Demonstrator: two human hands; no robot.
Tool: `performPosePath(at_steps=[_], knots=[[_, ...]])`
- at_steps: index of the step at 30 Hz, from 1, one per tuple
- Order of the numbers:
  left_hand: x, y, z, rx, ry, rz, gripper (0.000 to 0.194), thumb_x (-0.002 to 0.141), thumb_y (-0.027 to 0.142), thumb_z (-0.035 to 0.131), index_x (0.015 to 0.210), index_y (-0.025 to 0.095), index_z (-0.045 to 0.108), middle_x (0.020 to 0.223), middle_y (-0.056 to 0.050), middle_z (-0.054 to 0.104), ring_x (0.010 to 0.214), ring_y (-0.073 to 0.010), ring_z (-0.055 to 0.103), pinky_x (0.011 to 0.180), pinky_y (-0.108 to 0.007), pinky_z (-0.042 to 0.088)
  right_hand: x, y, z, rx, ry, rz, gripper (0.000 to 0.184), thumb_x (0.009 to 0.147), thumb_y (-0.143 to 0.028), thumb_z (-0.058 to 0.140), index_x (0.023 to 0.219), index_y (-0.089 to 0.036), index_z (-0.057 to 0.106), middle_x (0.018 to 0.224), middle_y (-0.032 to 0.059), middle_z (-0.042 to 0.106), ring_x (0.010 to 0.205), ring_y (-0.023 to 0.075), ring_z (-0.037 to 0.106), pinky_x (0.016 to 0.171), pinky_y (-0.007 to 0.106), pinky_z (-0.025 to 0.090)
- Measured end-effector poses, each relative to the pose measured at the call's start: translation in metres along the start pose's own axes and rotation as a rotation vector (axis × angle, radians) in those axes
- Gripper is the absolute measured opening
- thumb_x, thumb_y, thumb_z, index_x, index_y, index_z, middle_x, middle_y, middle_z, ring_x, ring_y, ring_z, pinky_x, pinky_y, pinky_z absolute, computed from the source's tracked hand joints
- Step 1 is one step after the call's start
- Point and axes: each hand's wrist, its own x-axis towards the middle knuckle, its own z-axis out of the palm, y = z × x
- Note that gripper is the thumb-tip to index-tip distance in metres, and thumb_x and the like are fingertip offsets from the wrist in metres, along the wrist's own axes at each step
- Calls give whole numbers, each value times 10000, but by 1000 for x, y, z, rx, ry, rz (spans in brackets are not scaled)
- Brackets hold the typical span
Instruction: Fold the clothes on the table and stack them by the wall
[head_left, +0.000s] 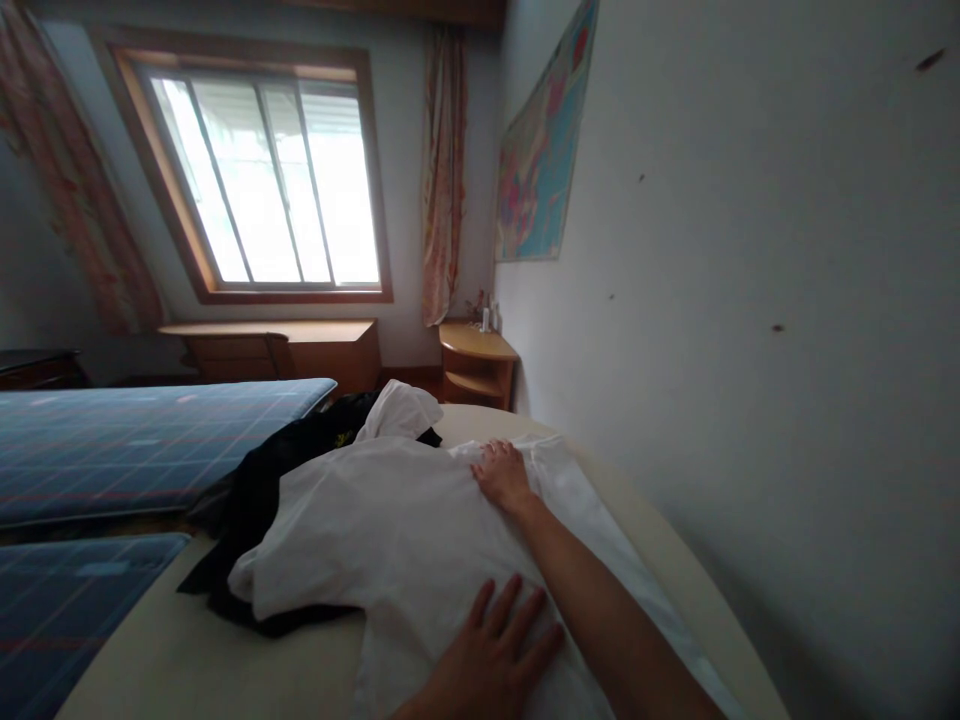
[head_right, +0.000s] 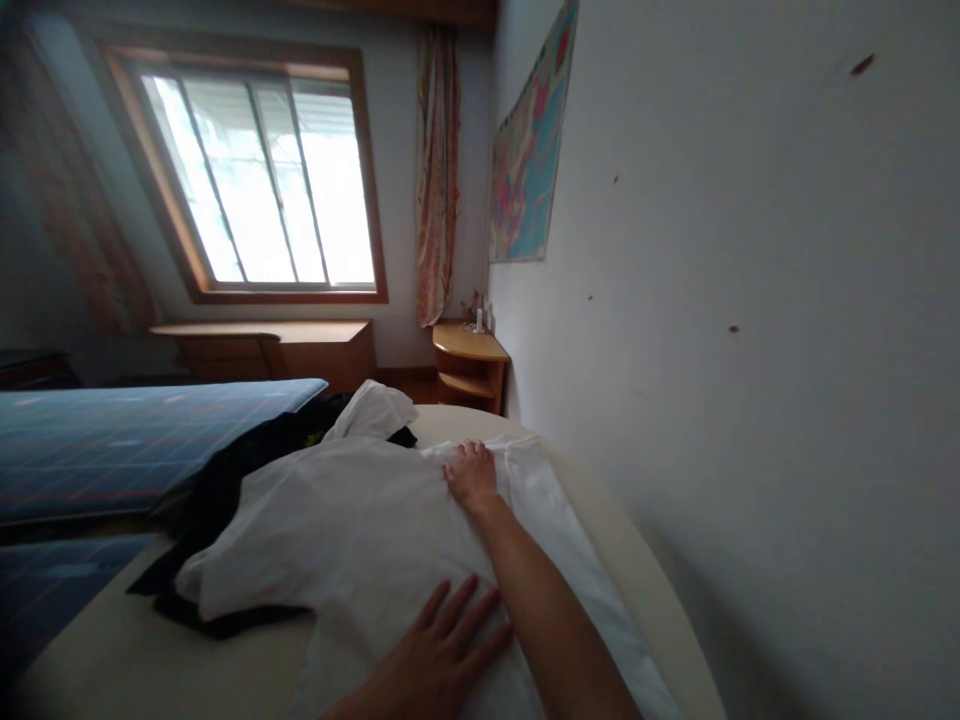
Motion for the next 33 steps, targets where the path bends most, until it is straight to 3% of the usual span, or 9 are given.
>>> performPosePath(at_steps=[4,8,11,15,18,22,28,33], knots=[[0,-2,6,49,18,-4,689,1026,391,388,1567,312,-33,1613,-101,179,1449,-372,263,1091,-605,353,7,5,6,6,-108,37,647,978,-539,299,1499,-162,366,1587,118,306,1455,285,223,1153,500,169],[0,0,-2,6,11,-18,696,999,502,418,1570,328,59,1611,-87,219,1448,-377,265,1100,-593,348,16,11,8,9,-184,43,689,982,-569,210,1554,-187,243,1637,83,164,1495,284,109,1161,544,117],[-1,3,-12,-37,16,-35,744,927,633,475,1549,310,224,1600,-88,269,1448,-380,265,1121,-568,328,15,17,1,3,-195,11,640,986,-545,229,1528,-217,322,1628,72,210,1490,268,141,1166,516,133],[-1,8,-17,-58,16,-65,644,939,624,449,1483,287,379,1564,-101,353,1417,-358,342,1125,-542,327,0,31,-12,-27,-153,-16,577,987,-524,266,1471,-256,430,1597,69,300,1485,270,147,1177,515,53],[0,10,-13,-44,18,-58,695,927,664,432,1501,281,344,1579,-110,321,1424,-363,327,1120,-525,337,-15,43,-15,-43,-173,-7,642,956,-615,299,1510,-296,361,1614,59,258,1490,314,110,1164,566,25],[0,11,-9,7,36,-41,803,905,711,422,1552,280,222,1592,-117,282,1437,-370,295,1125,-514,333,-25,57,-9,-60,-198,48,666,965,-639,216,1555,-329,218,1643,15,155,1500,297,67,1165,565,43],[-6,12,-7,52,37,-43,743,930,694,367,1550,310,225,1578,-109,309,1412,-396,337,1087,-554,377,-20,74,-9,-77,-176,118,670,964,-649,196,1552,-330,229,1642,7,158,1501,297,66,1167,567,47],[-8,19,-10,-26,-1,-33,616,1005,552,348,1556,359,154,1585,-82,299,1419,-370,337,1080,-556,388,-19,84,-10,-96,-135,130,655,972,-625,216,1549,-317,250,1637,10,180,1496,293,97,1166,562,60]])
